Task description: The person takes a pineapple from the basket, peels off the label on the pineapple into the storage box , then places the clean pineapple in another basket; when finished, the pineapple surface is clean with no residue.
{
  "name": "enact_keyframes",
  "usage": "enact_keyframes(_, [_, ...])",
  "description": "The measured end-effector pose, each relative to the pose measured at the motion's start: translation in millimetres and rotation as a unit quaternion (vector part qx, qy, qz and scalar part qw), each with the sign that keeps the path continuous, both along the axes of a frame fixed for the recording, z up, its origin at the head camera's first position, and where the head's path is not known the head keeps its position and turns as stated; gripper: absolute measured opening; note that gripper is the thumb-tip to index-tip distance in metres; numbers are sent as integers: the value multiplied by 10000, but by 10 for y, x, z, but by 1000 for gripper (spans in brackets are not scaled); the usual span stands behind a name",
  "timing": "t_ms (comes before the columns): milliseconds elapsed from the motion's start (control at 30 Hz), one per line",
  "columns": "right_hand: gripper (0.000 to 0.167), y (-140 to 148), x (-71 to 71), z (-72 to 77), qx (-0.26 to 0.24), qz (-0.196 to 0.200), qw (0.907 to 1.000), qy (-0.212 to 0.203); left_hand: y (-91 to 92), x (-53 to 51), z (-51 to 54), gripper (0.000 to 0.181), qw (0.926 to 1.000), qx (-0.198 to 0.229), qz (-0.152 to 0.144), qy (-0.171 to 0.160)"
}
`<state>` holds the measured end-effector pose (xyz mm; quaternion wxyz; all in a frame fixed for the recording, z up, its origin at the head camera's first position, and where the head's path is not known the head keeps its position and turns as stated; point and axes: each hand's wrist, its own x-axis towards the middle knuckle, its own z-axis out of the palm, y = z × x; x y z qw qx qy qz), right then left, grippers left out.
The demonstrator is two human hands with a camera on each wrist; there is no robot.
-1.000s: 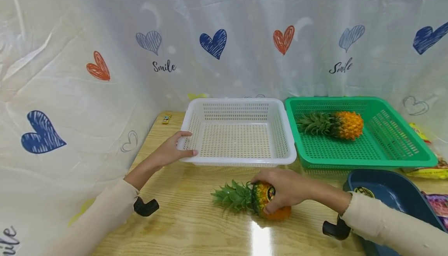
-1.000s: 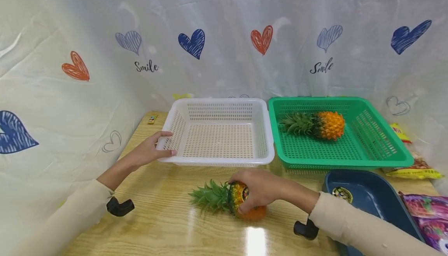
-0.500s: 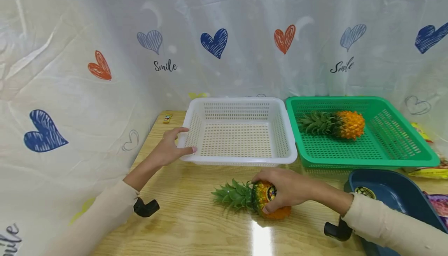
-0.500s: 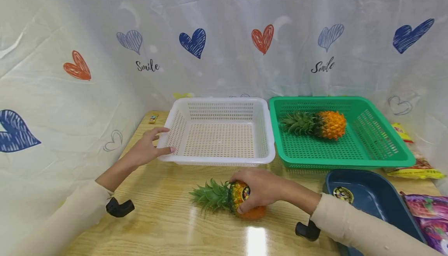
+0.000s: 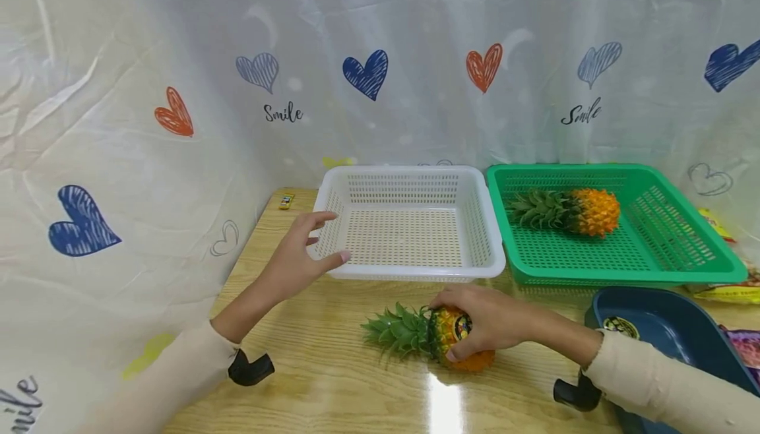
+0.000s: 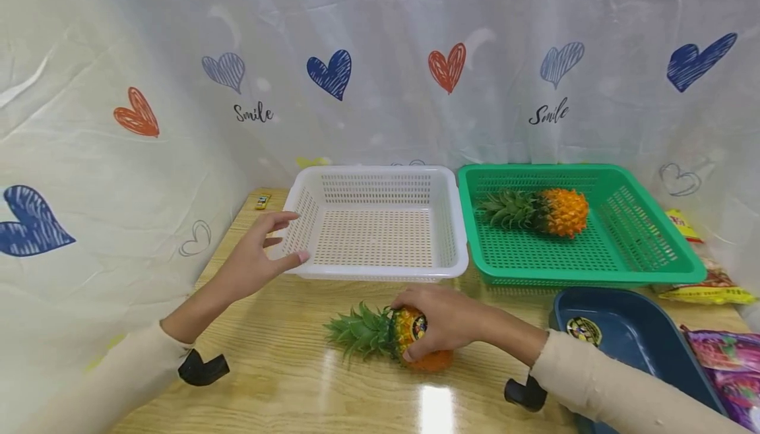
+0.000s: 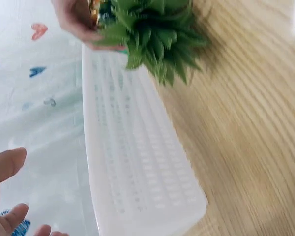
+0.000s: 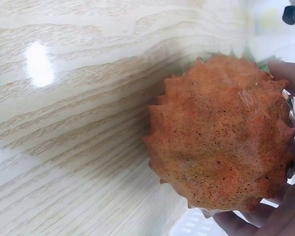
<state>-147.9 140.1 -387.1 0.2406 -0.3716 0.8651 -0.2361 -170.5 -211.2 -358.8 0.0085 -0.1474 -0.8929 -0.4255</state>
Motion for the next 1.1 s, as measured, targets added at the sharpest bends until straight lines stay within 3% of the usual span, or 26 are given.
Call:
enact_keyframes(167, [73,21,7,-27,-70,-53,10000,-37,188,162,-16,71,9978,122,-649,-66])
enact_keyframes(367, [71,40,23,-53,-225,-152,9996,-1,337,295,-81,68,9900,205,-1366,-271])
enact_keyframes(533, [69,56,34,-60,-418,-259,9988,36,450,371,-186,67,9818,176,-1773,-656])
enact_keyframes(667, [67,75,34,-65,-553,-272,9981,74,545,408,-315,66,9765,-151,-1969,-866])
enact_keyframes(867, [66,97,28,-69,-672,-233,9975,56,650,427,-491,70,9696,-612,-2183,-920])
enact_keyframes(1100, [66,131,27,-76,-817,-274,9962,90,747,426,-601,80,9662,-901,-2255,-868])
